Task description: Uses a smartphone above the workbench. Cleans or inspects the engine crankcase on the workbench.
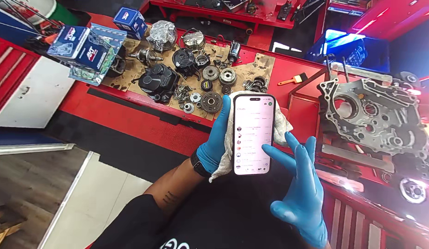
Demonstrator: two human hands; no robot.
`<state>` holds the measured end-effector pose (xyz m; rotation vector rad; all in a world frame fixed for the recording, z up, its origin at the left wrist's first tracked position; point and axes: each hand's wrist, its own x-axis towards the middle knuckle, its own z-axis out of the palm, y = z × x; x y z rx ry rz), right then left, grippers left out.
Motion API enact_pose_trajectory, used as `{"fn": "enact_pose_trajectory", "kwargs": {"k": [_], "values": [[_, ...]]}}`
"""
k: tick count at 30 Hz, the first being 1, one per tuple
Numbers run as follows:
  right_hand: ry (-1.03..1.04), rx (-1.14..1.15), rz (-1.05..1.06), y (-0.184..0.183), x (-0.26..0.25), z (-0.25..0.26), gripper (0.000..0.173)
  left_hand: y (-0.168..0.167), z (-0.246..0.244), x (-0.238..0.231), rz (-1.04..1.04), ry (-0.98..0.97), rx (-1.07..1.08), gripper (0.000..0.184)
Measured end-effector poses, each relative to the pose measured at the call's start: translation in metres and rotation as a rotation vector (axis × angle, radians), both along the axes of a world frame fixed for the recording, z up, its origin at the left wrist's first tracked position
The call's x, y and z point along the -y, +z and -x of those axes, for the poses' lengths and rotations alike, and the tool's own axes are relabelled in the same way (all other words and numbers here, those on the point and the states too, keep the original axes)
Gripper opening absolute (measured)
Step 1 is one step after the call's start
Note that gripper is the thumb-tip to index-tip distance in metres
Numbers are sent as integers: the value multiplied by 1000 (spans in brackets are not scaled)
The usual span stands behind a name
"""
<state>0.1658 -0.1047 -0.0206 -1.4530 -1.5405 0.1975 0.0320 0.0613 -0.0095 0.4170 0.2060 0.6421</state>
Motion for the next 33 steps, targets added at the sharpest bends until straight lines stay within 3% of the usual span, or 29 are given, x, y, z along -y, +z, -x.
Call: {"fn": "enact_pose_trajectory", "kwargs": {"k": [33], "values": [[56, 6, 29, -2, 9, 5, 86, 2, 2, -11, -52, 27, 23, 62]]}}
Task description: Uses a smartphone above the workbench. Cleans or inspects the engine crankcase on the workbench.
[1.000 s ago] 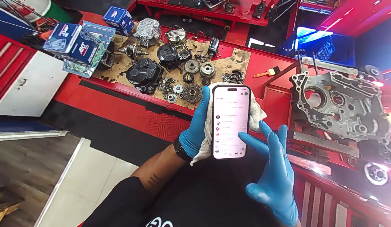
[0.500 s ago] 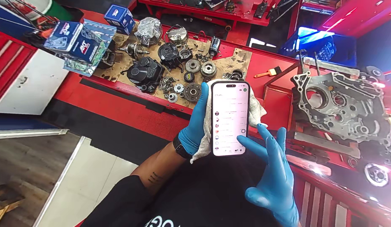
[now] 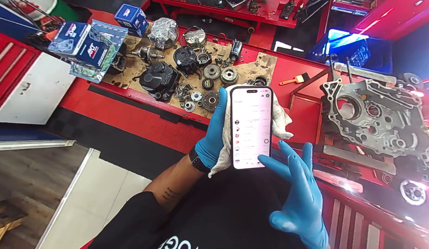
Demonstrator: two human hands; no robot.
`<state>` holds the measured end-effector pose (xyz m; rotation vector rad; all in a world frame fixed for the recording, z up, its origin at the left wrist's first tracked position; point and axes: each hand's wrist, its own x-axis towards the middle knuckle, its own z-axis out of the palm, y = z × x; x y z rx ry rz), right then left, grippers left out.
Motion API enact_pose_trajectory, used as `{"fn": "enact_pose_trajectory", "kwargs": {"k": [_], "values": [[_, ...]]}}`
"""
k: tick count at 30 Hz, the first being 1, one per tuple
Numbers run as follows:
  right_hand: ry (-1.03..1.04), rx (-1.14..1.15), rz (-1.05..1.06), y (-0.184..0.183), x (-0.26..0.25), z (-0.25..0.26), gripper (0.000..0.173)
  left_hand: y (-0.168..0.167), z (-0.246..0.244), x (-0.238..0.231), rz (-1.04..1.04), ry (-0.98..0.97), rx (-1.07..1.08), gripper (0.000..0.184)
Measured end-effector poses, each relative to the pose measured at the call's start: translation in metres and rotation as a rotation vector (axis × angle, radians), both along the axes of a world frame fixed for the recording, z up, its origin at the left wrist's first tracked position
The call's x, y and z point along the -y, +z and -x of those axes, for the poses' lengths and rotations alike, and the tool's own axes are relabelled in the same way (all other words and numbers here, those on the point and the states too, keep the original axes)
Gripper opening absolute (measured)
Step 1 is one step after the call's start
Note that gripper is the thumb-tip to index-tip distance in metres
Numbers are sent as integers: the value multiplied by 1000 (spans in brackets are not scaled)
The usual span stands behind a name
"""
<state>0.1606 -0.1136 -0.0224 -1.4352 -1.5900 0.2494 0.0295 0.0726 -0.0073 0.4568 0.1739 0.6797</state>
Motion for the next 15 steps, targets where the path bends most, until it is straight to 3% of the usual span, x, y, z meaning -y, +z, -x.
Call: {"fn": "enact_pose_trajectory", "kwargs": {"k": [15], "values": [[-91, 58, -4, 1, -16, -7, 87, -3, -5, 9, 53, -60, -1, 60]]}}
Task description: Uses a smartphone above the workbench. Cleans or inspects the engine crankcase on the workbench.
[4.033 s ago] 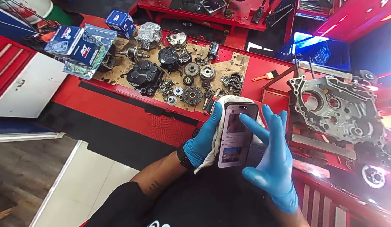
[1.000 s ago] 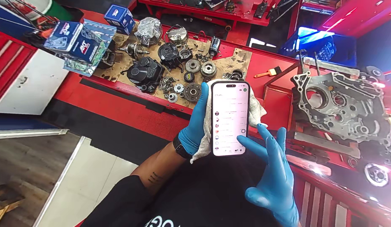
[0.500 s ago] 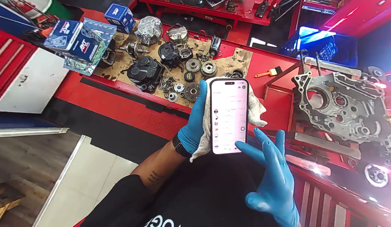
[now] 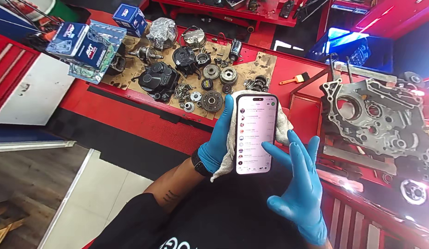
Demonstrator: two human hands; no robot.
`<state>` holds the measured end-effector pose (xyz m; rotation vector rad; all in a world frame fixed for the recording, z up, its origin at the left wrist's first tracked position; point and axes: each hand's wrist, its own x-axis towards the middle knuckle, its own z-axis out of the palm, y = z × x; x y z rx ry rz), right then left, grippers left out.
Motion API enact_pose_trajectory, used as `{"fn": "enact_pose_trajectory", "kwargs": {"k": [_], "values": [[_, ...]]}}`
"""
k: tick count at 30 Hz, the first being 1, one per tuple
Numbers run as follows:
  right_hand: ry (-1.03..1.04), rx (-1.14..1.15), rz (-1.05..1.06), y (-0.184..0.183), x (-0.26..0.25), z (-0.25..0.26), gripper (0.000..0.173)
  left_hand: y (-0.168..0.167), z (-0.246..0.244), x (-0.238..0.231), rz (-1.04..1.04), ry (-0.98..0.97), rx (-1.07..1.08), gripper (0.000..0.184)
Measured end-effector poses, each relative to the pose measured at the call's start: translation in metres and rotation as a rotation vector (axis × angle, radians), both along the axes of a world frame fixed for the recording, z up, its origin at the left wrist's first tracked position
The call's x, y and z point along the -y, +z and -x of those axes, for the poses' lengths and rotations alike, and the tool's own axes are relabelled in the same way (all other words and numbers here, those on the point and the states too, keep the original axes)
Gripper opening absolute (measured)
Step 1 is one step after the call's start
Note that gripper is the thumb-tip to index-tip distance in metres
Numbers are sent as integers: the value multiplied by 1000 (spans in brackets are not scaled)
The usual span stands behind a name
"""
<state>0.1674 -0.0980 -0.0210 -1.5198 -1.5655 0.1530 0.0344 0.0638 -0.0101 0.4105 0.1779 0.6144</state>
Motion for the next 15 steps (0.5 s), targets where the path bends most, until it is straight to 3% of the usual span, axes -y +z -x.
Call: {"fn": "enact_pose_trajectory", "kwargs": {"k": [15], "values": [[-60, -47, -54, 7, -5, -13, 84, 0, -4, 4, -14, -12, -27, 58]]}}
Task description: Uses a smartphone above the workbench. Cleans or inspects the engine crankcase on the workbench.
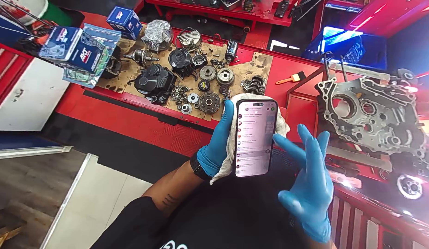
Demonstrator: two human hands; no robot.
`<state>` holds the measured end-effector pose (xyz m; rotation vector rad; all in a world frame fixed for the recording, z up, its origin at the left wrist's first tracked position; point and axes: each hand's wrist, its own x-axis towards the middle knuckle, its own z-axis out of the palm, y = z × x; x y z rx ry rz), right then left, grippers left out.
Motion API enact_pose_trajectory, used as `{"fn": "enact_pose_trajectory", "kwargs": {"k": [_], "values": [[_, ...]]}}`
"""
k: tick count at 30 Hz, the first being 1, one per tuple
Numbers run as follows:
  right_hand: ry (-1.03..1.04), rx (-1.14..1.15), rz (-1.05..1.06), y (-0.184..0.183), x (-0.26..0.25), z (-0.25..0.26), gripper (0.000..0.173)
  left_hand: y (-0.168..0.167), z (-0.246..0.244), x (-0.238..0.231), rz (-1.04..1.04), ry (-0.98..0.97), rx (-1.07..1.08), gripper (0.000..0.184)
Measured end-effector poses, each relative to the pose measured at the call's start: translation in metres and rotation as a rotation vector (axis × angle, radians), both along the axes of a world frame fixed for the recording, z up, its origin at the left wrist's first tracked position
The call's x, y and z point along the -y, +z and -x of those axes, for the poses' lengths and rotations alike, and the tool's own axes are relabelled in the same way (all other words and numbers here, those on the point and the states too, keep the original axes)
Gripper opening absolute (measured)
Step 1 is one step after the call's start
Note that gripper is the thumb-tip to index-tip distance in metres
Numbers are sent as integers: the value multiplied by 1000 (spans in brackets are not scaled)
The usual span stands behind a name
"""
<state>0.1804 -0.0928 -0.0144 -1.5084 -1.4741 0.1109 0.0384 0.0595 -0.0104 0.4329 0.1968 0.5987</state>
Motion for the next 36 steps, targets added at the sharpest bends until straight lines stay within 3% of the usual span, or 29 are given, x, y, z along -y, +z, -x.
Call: {"fn": "enact_pose_trajectory", "kwargs": {"k": [8, 22, 24, 27, 29, 31, 36], "values": [[-38, -21, 21, 1, -17, -9, 91, -6, -1, 9, 31, -101, 52, 58], [-38, -58, -15, 4, -13, -7, 91, -5, 2, 9, 29, -104, 69, 59], [-62, -66, -58, 5, -6, -7, 84, -3, 2, 8, 22, -81, 59, 57], [-152, -92, -123, -2, 14, -5, 54, 0, 3, 5, 26, -69, 67, 56], [-204, -165, -123, -15, 28, -3, 34, 3, 3, 0, -1, -65, 93, 57], [-183, -324, -34, -31, 35, 1, 24, 5, 2, -4, -37, -47, 127, 58], [114, -957, 218, -44, 29, 18, 32, 4, -8, -8, -91, -23, 212, 63]]}}
